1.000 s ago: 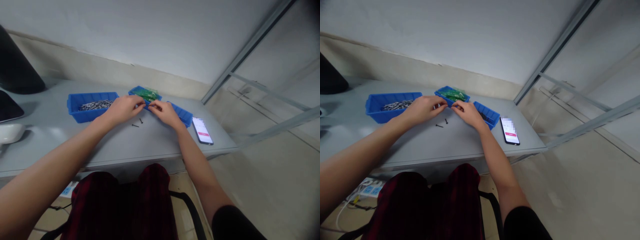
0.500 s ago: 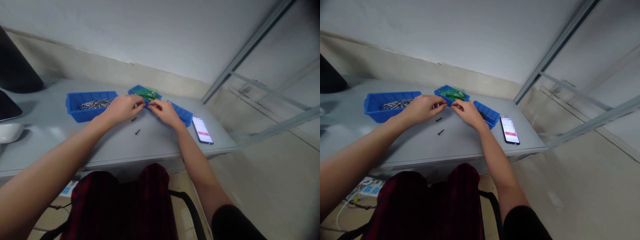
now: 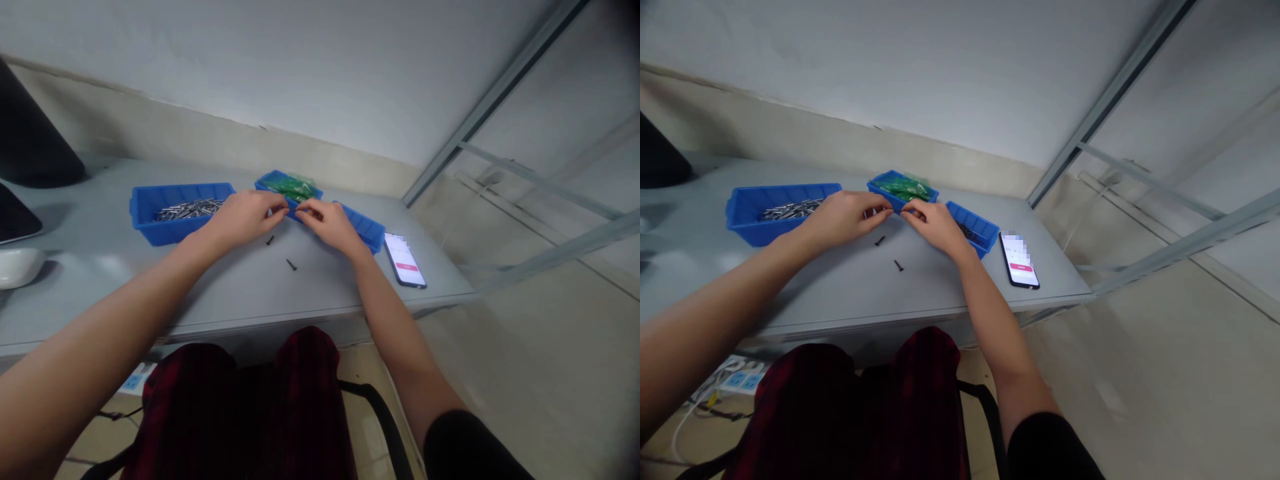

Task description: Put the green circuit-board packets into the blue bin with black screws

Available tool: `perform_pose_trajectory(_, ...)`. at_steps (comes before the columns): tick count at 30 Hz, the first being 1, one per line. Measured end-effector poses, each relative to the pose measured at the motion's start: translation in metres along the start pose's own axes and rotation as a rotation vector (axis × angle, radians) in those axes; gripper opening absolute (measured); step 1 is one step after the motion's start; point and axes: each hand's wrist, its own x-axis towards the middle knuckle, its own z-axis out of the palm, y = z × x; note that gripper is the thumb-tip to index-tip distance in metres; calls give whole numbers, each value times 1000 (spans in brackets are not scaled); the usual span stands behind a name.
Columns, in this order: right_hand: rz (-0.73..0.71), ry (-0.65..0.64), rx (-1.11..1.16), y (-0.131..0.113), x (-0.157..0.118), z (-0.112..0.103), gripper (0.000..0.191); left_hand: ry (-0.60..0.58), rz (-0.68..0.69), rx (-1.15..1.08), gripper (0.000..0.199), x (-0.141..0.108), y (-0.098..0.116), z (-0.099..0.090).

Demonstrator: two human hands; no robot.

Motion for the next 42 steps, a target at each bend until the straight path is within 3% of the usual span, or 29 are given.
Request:
perform_pose_trajectory(9, 17, 24, -2, -4, 0, -1, 31, -29, 4, 2, 33, 1, -2, 1)
perform_pose_trajectory(19, 4, -35, 30, -2, -1, 0, 28, -3, 6, -14, 32, 0, 1, 0)
perform_pose_trajectory(34, 17, 32, 10, -4, 0, -1, 33, -50, 7, -20, 30, 0, -1, 2)
perform_pose_trajectory(42, 3, 21, 31, -4, 0, 0, 31, 23, 78, -80, 32, -1, -2, 5)
